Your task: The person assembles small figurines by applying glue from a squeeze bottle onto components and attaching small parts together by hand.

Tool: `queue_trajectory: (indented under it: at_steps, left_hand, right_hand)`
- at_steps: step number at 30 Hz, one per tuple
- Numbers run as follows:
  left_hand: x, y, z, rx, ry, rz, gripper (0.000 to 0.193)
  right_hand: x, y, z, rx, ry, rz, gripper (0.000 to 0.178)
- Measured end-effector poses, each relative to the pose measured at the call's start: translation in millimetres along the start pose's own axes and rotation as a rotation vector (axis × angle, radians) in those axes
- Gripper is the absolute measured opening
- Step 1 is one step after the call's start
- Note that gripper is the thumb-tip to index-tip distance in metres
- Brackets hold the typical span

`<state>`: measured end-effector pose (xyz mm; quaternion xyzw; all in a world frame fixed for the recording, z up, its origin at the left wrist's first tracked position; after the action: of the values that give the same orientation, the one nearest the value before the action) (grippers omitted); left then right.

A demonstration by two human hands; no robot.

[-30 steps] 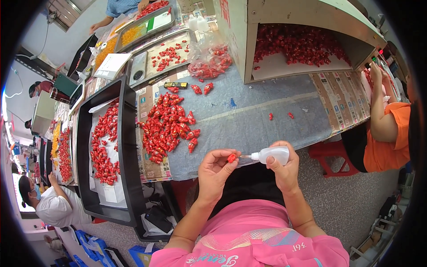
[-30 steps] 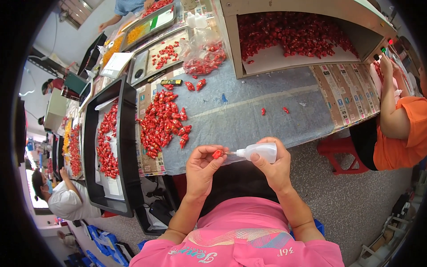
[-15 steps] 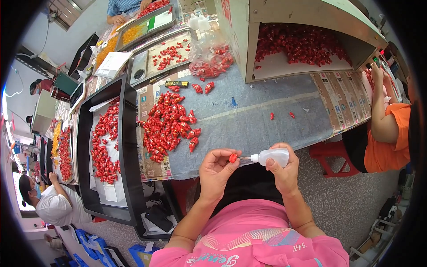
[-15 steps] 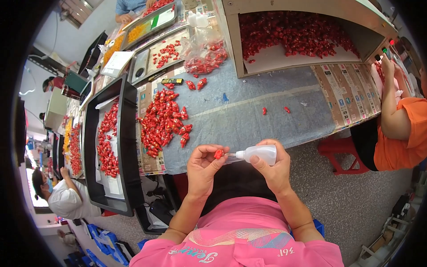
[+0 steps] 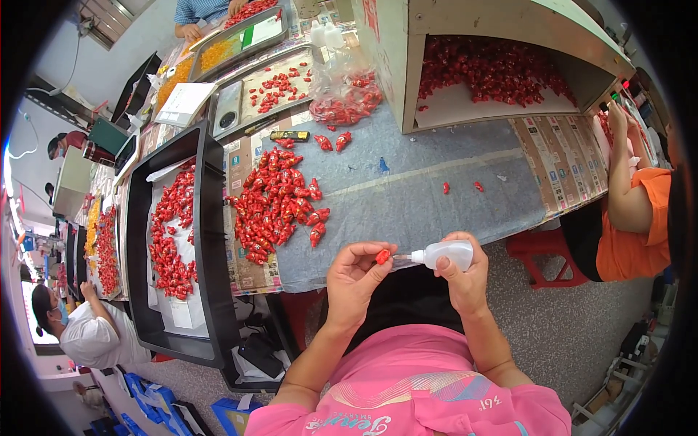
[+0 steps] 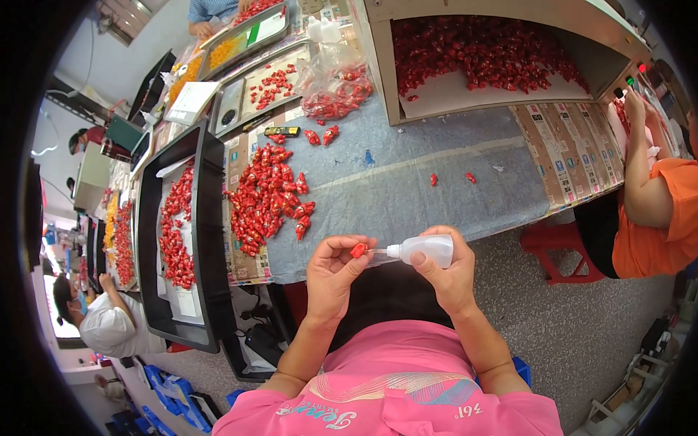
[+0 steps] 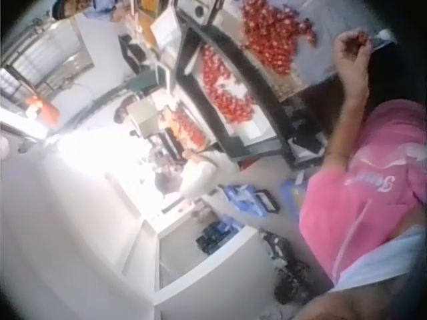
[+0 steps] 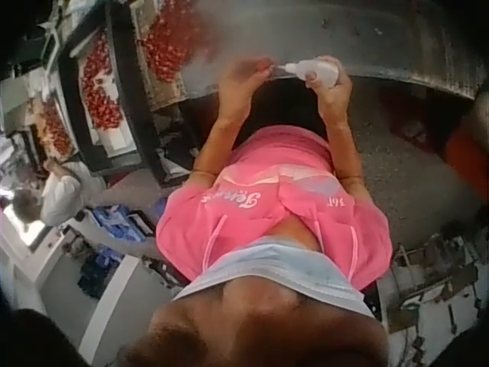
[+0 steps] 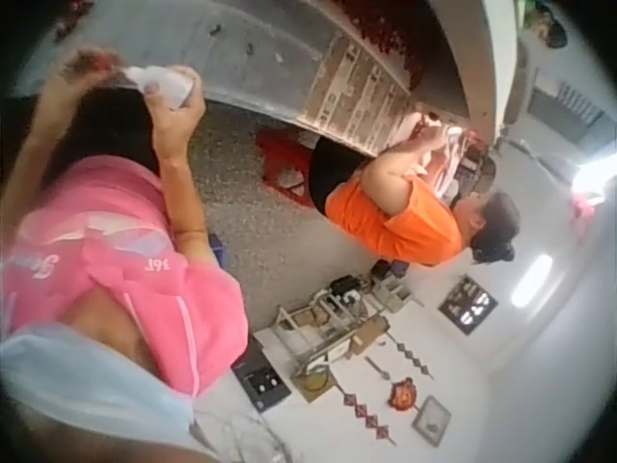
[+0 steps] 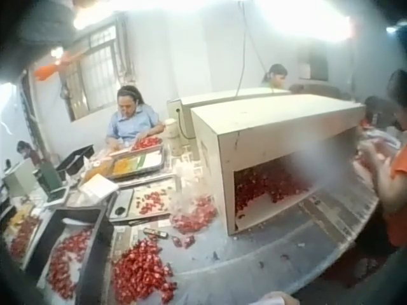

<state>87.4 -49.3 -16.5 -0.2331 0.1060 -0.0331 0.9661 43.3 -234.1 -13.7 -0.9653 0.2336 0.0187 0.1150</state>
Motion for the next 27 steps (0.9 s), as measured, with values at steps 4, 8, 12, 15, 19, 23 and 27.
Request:
queue_trajectory:
  at_steps: [4, 8, 12, 15, 19, 23, 27]
  left_hand:
    - [-0.1, -0.6, 1.0, 0.010, 0.007, -0.003, 0.020]
    - [-1.0, -0.6, -0.3, 0.010, 0.044, 0.010, 0.020]
    - [-1.1, -0.4, -1.1, 0.020, 0.043, 0.007, 0.019]
    - [-1.4, -0.2, -0.7, 0.019, 0.048, 0.005, 0.019]
    - [-1.1, -3.1, -1.2, 0.008, 0.054, -0.013, 0.019]
    - [0.0, -2.4, -0.4, 0.020, 0.063, -0.016, 0.020]
    - [0.4, -0.2, -1.1, 0.040, 0.069, -0.016, 0.021]
  right_hand:
    - [0.0, -0.5, -0.9, 0.000, -0.002, 0.004, 0.039]
    - [-0.3, 0.0, -1.3, 0.006, -0.005, 0.001, 0.040]
    - [-0.1, -0.6, 2.3, 0.017, -0.032, -0.006, 0.040]
    - [0.9, -1.8, 2.0, 0.019, -0.020, 0.000, 0.040]
    - [1.9, -0.1, 1.7, 0.023, -0.023, 0.006, 0.040]
    - [3.7, -1.6, 2.2, 0.034, -0.024, 0.005, 0.040]
    - [4.9, -1.0, 1.6, 0.069, -0.016, 0.019, 0.039]
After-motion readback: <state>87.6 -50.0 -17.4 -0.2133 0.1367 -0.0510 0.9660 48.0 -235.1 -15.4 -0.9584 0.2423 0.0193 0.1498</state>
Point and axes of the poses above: each hand's wrist, its own x-axis towards the middle knuckle, its own y-axis out of the back of the hand, z = x × y, the point moved 10 cm from there along x, towards the middle knuckle, and after that the axes turned 9 degrees about z, right-handed, at the moved point
